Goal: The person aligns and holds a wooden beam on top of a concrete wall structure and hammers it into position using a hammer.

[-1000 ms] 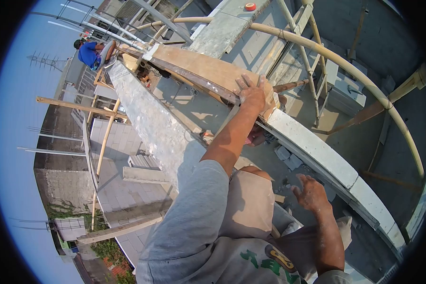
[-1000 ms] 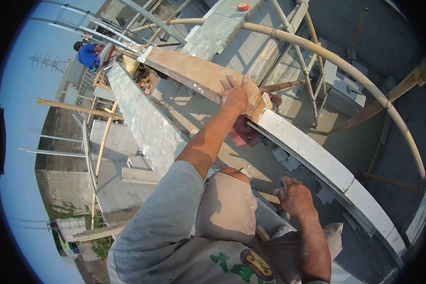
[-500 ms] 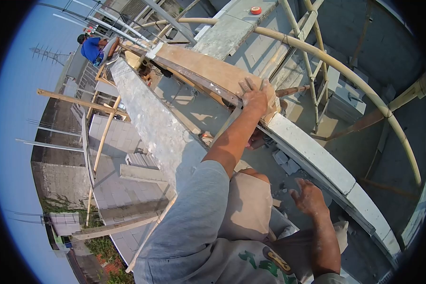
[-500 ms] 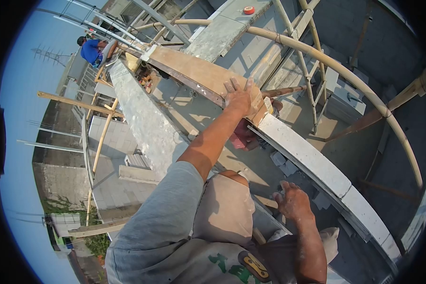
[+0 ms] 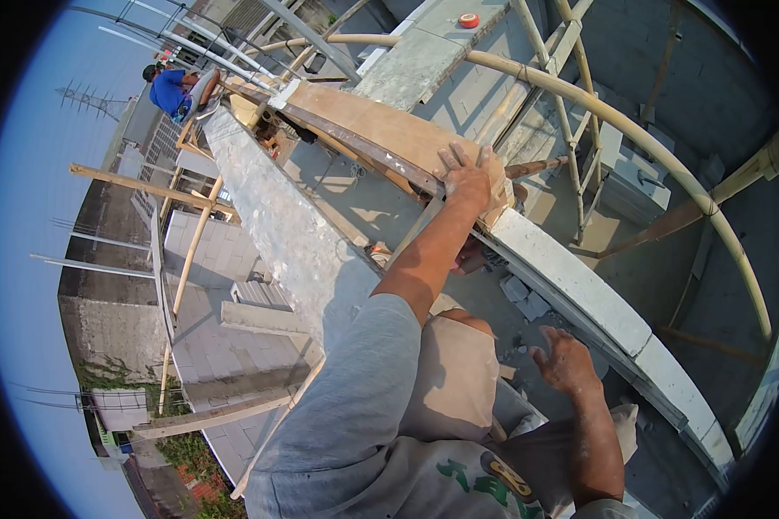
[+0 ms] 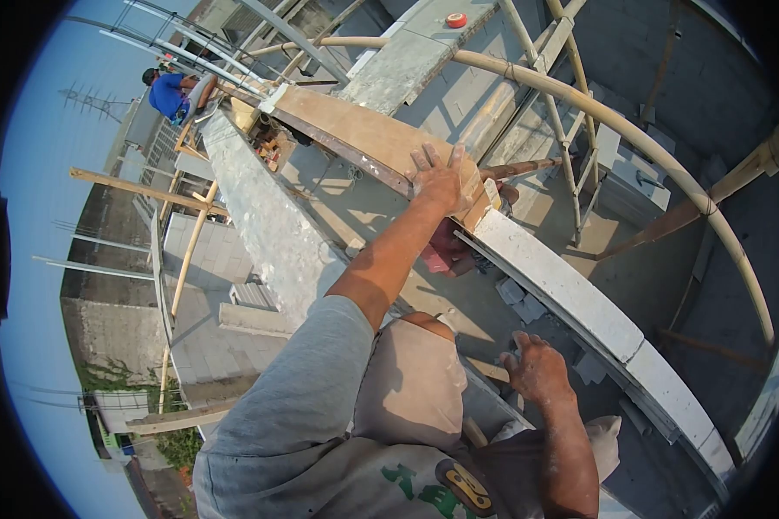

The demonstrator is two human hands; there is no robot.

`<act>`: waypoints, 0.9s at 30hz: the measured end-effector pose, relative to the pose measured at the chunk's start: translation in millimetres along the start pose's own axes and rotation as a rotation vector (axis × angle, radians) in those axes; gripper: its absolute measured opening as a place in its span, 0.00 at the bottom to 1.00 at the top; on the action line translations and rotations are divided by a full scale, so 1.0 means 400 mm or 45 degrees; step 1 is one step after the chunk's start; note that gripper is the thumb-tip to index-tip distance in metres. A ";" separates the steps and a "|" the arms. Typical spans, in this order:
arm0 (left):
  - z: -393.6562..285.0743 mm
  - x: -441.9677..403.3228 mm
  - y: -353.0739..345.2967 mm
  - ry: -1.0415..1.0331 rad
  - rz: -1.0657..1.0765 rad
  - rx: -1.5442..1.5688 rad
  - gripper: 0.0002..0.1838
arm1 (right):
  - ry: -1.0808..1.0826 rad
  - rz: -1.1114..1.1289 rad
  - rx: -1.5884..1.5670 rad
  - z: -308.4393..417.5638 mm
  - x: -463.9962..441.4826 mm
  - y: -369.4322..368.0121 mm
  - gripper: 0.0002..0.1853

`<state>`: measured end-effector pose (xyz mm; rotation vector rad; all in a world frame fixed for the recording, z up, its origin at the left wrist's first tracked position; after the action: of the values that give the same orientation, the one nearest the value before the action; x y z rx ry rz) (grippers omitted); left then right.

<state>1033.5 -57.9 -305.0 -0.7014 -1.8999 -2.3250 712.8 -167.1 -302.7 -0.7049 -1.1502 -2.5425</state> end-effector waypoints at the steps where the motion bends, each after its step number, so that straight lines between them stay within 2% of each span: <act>1: 0.001 -0.003 -0.003 0.001 -0.003 -0.002 0.64 | 0.000 -0.004 -0.002 -0.001 0.000 -0.001 0.27; 14: 0.002 -0.020 -0.018 0.020 0.008 -0.046 0.66 | 0.078 -0.104 0.036 0.000 0.004 0.000 0.26; 20: 0.003 -0.017 -0.020 0.025 -0.038 -0.085 0.64 | 0.014 -0.022 0.015 0.010 0.005 0.011 0.25; 27: -0.004 -0.011 -0.007 0.049 0.008 -0.148 0.62 | 0.061 -0.039 0.002 0.001 0.005 0.004 0.25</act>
<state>1036.1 -59.7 -309.5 -0.6656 -1.7564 -2.4429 711.8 -168.0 -300.3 -0.6274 -1.1563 -2.5684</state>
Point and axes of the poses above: each hand's wrist, its own x-axis away from the middle knuckle, its own y-axis out of the back of the hand, z = x × y, the point moved 4 cm from there along -x, towards the middle knuckle, and after that the axes turned 1 degree about y, right-handed, at the moved point
